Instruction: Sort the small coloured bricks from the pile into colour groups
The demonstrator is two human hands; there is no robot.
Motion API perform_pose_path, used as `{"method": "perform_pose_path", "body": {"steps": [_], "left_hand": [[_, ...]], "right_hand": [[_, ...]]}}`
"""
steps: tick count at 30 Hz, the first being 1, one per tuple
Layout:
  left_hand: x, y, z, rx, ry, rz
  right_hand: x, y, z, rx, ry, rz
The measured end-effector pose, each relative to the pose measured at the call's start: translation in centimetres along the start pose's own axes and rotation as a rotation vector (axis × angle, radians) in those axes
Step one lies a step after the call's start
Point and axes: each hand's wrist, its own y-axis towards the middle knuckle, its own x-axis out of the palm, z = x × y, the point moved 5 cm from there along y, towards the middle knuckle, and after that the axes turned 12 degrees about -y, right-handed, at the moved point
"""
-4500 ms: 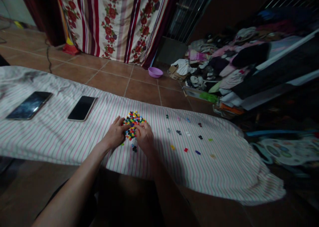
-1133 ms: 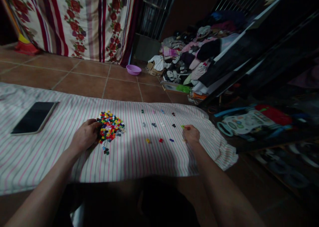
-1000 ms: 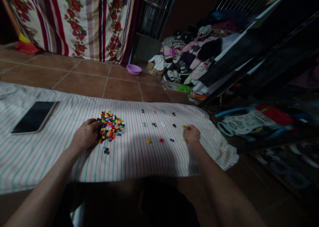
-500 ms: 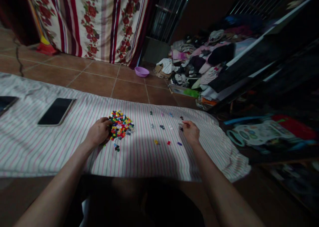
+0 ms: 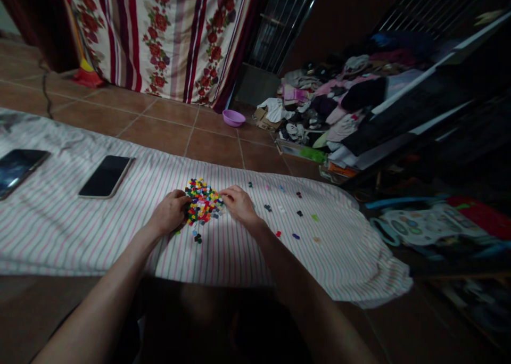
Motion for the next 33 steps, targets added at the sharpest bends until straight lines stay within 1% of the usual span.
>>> {"method": "perform_pose_path", "body": {"steps": [3, 6, 10, 16, 19, 24, 33], "left_hand": [[-0.1, 0.0, 0.0, 0.009, -0.023, -0.002], [-0.1, -0.1, -0.2, 0.024, -0.039, 0.017], [0.1, -0.1, -0.6, 0.034, -0.036, 0.026], [0.3, -0.1, -0.8, 0.059, -0.043, 0.008], [0.3, -0.1, -0.9, 0.07, -0.046, 0.01], [0.3, -0.1, -1.0, 0.054, -0.049, 0.004], [0.2, -0.1, -0.7, 0.066, -0.024, 0.016]], "right_hand": [[1.3, 0.7, -2.2, -0.027, -0.053, -0.097], [2.1, 0.8, -3.4, -0.033, -0.128, -0.176], [2.4, 0.8, -4.1, -0.005, -0.208, -0.224], [2.3, 0.9, -4.4, 0.096, -0.248, -0.3], [2.4, 1.0, -4.6, 0.108, -0.276, -0.313], [3.2, 1.3, -4.4, 0.073, -0.326, -0.333], [2.9, 1.4, -3.9, 0.063, -0.198, -0.261]]}}
